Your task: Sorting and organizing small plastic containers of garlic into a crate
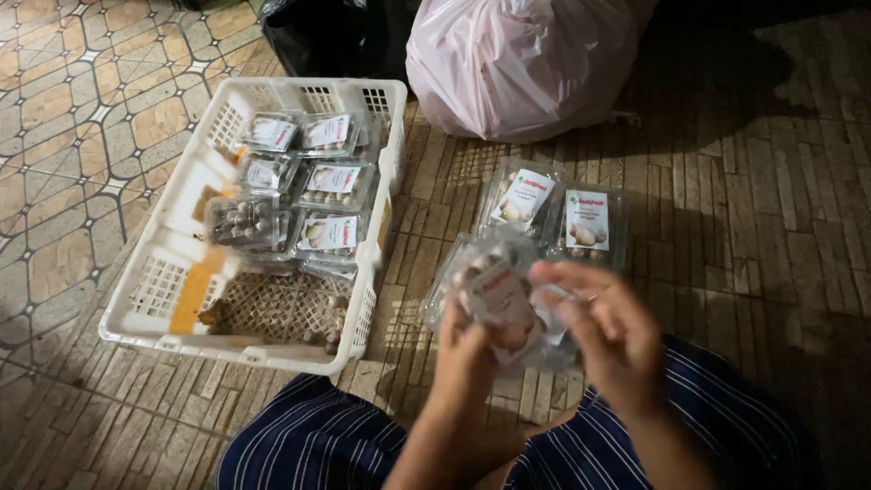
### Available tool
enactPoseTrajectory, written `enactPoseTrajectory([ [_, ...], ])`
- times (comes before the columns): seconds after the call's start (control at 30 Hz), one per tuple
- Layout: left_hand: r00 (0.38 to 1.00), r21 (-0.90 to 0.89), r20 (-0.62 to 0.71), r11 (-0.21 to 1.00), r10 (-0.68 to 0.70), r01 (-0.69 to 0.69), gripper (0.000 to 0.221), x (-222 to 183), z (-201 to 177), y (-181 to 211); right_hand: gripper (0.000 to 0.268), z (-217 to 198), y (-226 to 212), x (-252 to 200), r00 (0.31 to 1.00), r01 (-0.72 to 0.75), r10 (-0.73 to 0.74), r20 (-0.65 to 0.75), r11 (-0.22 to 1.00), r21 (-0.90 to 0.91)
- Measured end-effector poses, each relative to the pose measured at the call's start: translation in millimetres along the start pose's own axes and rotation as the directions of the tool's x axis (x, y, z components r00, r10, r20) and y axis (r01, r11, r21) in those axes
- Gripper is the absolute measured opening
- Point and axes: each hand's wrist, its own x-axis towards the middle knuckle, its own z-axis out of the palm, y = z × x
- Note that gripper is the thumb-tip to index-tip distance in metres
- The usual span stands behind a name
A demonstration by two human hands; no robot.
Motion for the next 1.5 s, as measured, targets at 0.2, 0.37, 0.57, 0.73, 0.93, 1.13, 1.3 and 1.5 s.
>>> enactPoseTrajectory([
  [0.2,0.997,-0.271,0.039,0.959,-0.069,0.077,0.044,34,-35,-42,0.022,-35,47,17,0.962,-0.272,0.271,0.03,0.961,0.041],
  [0.37,0.994,-0.177,-0.072,0.982,-0.082,0.068,0.033,23,-21,-37,0.023,-20,72,7,0.923,-0.37,0.377,-0.077,0.924,0.091],
  [0.57,0.996,0.028,0.086,0.999,0.036,-0.038,0.042,17,-25,-27,0.011,-26,64,17,0.949,-0.235,0.271,-0.163,0.949,0.212],
  [0.73,0.991,0.067,0.13,0.998,-0.02,0.011,0.046,26,-33,-42,0.008,-49,85,19,0.913,-0.32,0.38,-0.149,0.892,0.319],
  [0.93,0.987,-0.102,0.015,0.982,-0.158,0.159,0.069,26,-32,-43,0.007,-53,80,24,0.881,-0.385,0.471,-0.048,0.772,0.506],
  [1.13,0.991,-0.061,0.123,0.996,-0.059,0.067,0.059,26,-32,-43,0.009,-59,63,23,0.958,-0.235,0.277,-0.078,0.91,0.34],
  [1.3,0.99,0.048,0.108,0.995,-0.088,0.084,0.056,23,-32,-38,0.009,-48,48,24,0.997,-0.034,0.023,-0.069,0.985,-0.168],
  [1.5,0.987,0.028,0.125,0.995,-0.097,0.094,0.057,18,-30,-32,0.009,-45,45,21,0.995,-0.095,0.085,-0.044,0.949,-0.302],
])
